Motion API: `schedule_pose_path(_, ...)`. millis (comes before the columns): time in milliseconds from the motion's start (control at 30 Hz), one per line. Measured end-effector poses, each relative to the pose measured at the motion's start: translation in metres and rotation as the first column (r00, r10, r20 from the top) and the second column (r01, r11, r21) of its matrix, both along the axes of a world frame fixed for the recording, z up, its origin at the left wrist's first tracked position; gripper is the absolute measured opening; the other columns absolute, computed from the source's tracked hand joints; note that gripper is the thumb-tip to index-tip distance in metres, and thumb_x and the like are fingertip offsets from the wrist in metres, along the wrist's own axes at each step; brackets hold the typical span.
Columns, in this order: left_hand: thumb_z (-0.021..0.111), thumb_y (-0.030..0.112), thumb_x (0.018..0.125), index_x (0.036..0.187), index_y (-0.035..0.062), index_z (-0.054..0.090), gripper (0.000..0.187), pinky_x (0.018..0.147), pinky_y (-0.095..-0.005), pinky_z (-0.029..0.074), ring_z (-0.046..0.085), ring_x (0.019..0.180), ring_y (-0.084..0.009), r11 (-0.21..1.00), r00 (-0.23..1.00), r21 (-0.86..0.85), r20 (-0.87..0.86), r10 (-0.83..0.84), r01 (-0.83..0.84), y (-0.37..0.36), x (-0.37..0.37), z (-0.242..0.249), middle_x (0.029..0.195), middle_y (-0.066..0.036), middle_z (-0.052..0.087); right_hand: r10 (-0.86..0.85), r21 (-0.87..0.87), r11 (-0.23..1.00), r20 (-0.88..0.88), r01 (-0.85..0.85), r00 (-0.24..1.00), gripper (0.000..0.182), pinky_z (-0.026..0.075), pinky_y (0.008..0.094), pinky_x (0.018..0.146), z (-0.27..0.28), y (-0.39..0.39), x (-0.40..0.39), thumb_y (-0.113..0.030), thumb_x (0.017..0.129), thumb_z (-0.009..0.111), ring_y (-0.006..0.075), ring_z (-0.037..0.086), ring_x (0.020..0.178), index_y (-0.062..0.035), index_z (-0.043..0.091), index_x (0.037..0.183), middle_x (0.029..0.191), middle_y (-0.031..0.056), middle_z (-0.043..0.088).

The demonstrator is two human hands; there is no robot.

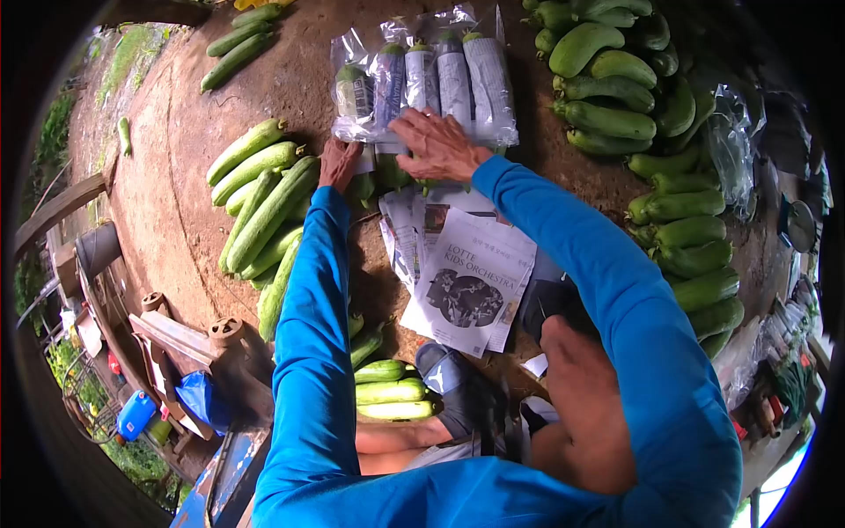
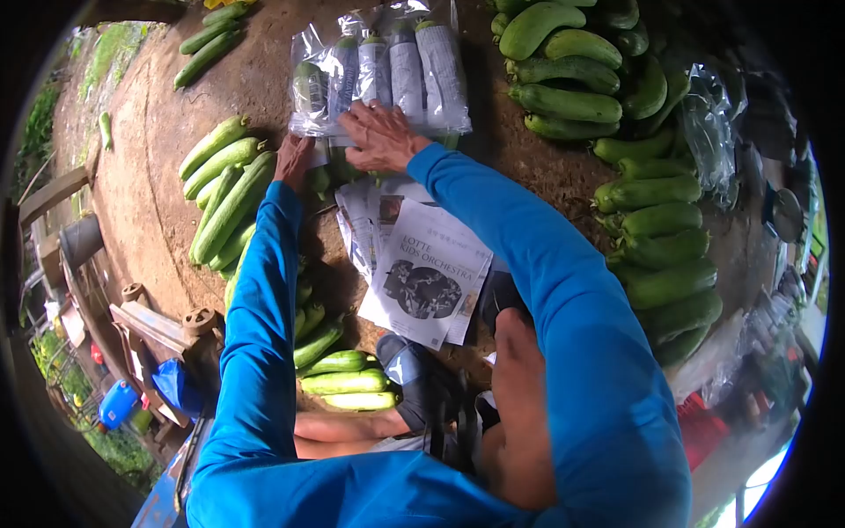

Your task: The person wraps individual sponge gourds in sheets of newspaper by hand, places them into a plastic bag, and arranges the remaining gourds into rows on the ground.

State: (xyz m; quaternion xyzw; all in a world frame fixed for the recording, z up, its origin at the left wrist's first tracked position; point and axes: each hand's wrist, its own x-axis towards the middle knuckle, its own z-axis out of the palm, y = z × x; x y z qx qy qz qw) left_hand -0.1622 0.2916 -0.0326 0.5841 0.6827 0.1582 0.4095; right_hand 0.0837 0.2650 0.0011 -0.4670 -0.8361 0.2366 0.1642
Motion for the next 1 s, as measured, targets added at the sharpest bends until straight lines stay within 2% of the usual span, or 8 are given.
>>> schedule_pose_path(233, 0.057, 0.049, 0.092, 0.127, -0.0033, 0.051, 0.063, 0.096, -0.0531, 0.046, 0.058, 0.111, -0.0493, 0.947, 0.971, 0.315, -0.196, 0.135, -0.068, -0.029, 0.033, -0.016, 0.123, -0.033, 0.058, -0.048, 0.050, 0.998, 0.105, 0.043, 0.993, 0.039, 0.049, 0.0568, 0.082, 0.001, -0.003, 0.058, -0.033, 0.087, 0.061, 0.0366, 0.062, 0.107, -0.0070, 0.060, 0.116, 0.116, 0.0162, 0.062)
schedule_pose_path(367, 0.058, 0.044, 0.092, 0.126, -0.0037, 0.053, 0.059, 0.095, -0.0518, 0.049, 0.063, 0.112, -0.0451, 0.984, 0.972, 0.099, -0.166, 0.166, -0.151, -0.015, 0.035, 0.006, 0.119, -0.032, 0.064, -0.106, -0.264, 0.962, -0.104, 0.075, 0.989, 0.023, 0.052, 0.0514, 0.076, 0.015, -0.004, 0.064, -0.030, 0.088, 0.060, 0.0427, 0.065, 0.080, -0.0072, 0.061, 0.093, 0.081, 0.0193, 0.065)
schedule_pose_path(433, 0.055, 0.049, 0.092, 0.133, -0.0028, 0.048, 0.066, 0.100, -0.0521, 0.047, 0.060, 0.115, -0.0499, 0.983, 0.949, 0.126, -0.270, 0.164, -0.134, -0.026, 0.020, 0.007, 0.124, -0.038, 0.058, -0.131, -0.457, 0.883, -0.024, 0.105, 0.991, 0.024, 0.052, 0.0508, 0.081, 0.035, -0.003, 0.053, -0.028, 0.089, 0.061, 0.0423, 0.065, 0.088, -0.0060, 0.062, 0.099, 0.090, 0.0199, 0.066)
schedule_pose_path(500, 0.058, 0.052, 0.091, 0.144, 0.0001, 0.041, 0.076, 0.102, -0.0536, 0.045, 0.057, 0.114, -0.0498, 0.988, 0.913, 0.156, -0.405, 0.051, 0.014, -0.042, 0.034, 0.018, 0.115, -0.038, 0.058, -0.111, -0.086, 0.991, -0.102, 0.102, 0.989, 0.027, 0.051, 0.0491, 0.085, 0.011, -0.011, 0.060, -0.025, 0.089, 0.062, 0.0402, 0.063, 0.100, -0.0052, 0.063, 0.107, 0.107, 0.0178, 0.064)
schedule_pose_path(600, 0.064, 0.041, 0.090, 0.135, 0.0012, 0.050, 0.062, 0.095, -0.0499, 0.048, 0.060, 0.104, -0.0451, 0.892, 0.891, 0.349, -0.440, -0.114, 0.286, -0.080, 0.025, 0.082, 0.108, -0.028, 0.061, -0.177, 0.313, 0.931, -0.067, 0.189, 0.982, 0.031, 0.051, 0.0484, 0.090, 0.038, -0.035, 0.061, -0.023, 0.087, 0.066, 0.0388, 0.057, 0.114, -0.0051, 0.064, 0.112, 0.126, 0.0149, 0.056)
schedule_pose_path(700, 0.069, 0.023, 0.083, 0.118, 0.0049, 0.059, 0.041, 0.081, -0.0468, 0.048, 0.057, 0.094, -0.0369, 0.741, 0.876, 0.567, -0.479, -0.059, 0.361, -0.106, -0.016, 0.104, 0.100, -0.018, 0.058, -0.084, 0.168, 0.981, -0.065, 0.094, 0.994, 0.037, 0.050, 0.0479, 0.094, 0.058, -0.091, 0.052, -0.025, 0.083, 0.070, 0.0397, 0.051, 0.123, -0.0060, 0.064, 0.114, 0.133, 0.0148, 0.051)
schedule_pose_path(833, 0.071, 0.029, 0.084, 0.109, 0.0066, 0.061, 0.035, 0.077, -0.0463, 0.047, 0.054, 0.088, -0.0346, 0.707, 0.794, 0.386, -0.425, -0.434, 0.593, -0.197, -0.006, 0.135, 0.089, -0.015, 0.052, 0.116, -0.329, 0.938, 0.010, -0.106, 0.993, 0.063, 0.044, 0.0553, 0.103, 0.031, -0.204, 0.050, -0.033, 0.079, 0.075, 0.0444, 0.041, 0.133, 0.0031, 0.056, 0.127, 0.143, 0.0223, 0.044)
schedule_pose_path(1000, 0.063, 0.051, 0.089, 0.106, 0.0027, 0.060, 0.051, 0.077, -0.0528, 0.053, 0.063, 0.093, -0.0432, 0.973, 0.877, -0.115, -0.422, -0.231, 0.201, -0.302, 0.029, 0.071, 0.098, -0.024, 0.062, 0.264, -0.305, 0.935, 0.254, -0.182, 0.930, 0.095, 0.031, 0.0642, 0.112, 0.013, -0.242, 0.065, -0.048, 0.078, 0.076, 0.0445, 0.023, 0.149, 0.0062, 0.041, 0.147, 0.161, 0.0226, 0.027)
